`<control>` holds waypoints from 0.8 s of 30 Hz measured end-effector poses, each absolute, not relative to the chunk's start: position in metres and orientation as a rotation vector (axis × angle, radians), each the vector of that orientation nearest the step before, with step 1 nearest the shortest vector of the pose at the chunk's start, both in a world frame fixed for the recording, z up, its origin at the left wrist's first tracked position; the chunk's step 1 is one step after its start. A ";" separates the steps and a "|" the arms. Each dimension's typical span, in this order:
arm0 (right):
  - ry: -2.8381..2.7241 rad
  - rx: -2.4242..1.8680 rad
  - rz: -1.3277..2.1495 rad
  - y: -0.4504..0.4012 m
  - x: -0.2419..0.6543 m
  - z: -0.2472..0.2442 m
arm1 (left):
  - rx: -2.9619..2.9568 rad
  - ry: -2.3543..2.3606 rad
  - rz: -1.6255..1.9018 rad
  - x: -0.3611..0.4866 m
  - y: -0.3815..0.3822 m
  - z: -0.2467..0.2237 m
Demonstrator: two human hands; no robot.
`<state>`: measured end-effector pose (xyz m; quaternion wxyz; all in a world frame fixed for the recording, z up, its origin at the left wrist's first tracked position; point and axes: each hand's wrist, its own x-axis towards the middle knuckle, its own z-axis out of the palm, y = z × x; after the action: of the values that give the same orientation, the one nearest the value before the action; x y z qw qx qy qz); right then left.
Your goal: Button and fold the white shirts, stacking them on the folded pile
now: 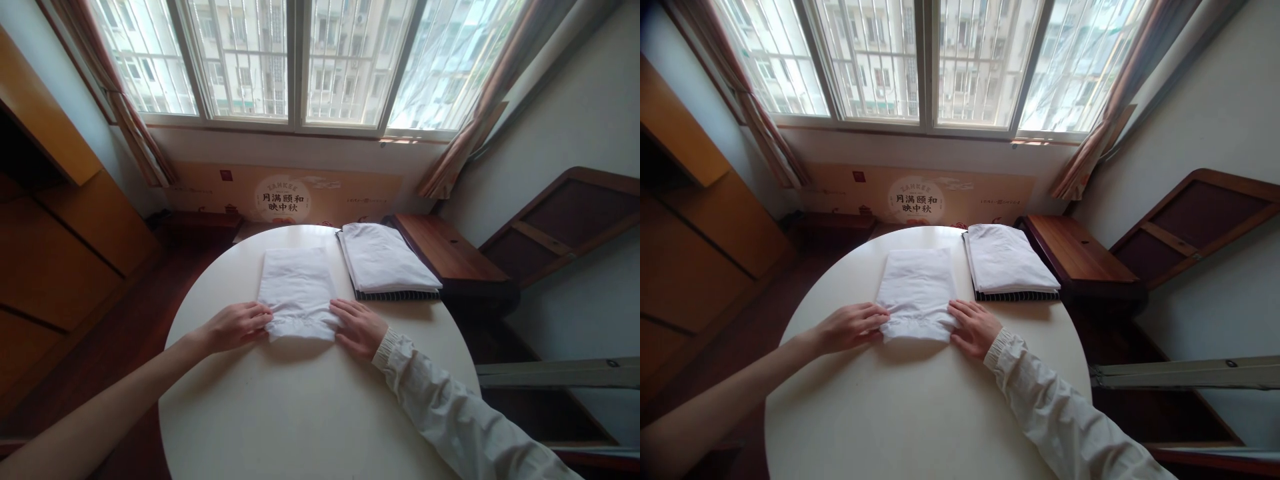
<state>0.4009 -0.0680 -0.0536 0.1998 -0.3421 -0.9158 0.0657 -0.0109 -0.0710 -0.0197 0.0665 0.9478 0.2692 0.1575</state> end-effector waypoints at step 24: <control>-2.376 -0.796 0.201 -0.060 0.391 -0.037 | 2.103 1.253 0.743 -0.001 -0.056 0.010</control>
<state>0.3913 -0.0598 -0.0369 0.3087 -0.3013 -0.8990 0.0762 -0.0015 -0.0558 0.0098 0.2875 0.7874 0.4691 0.2781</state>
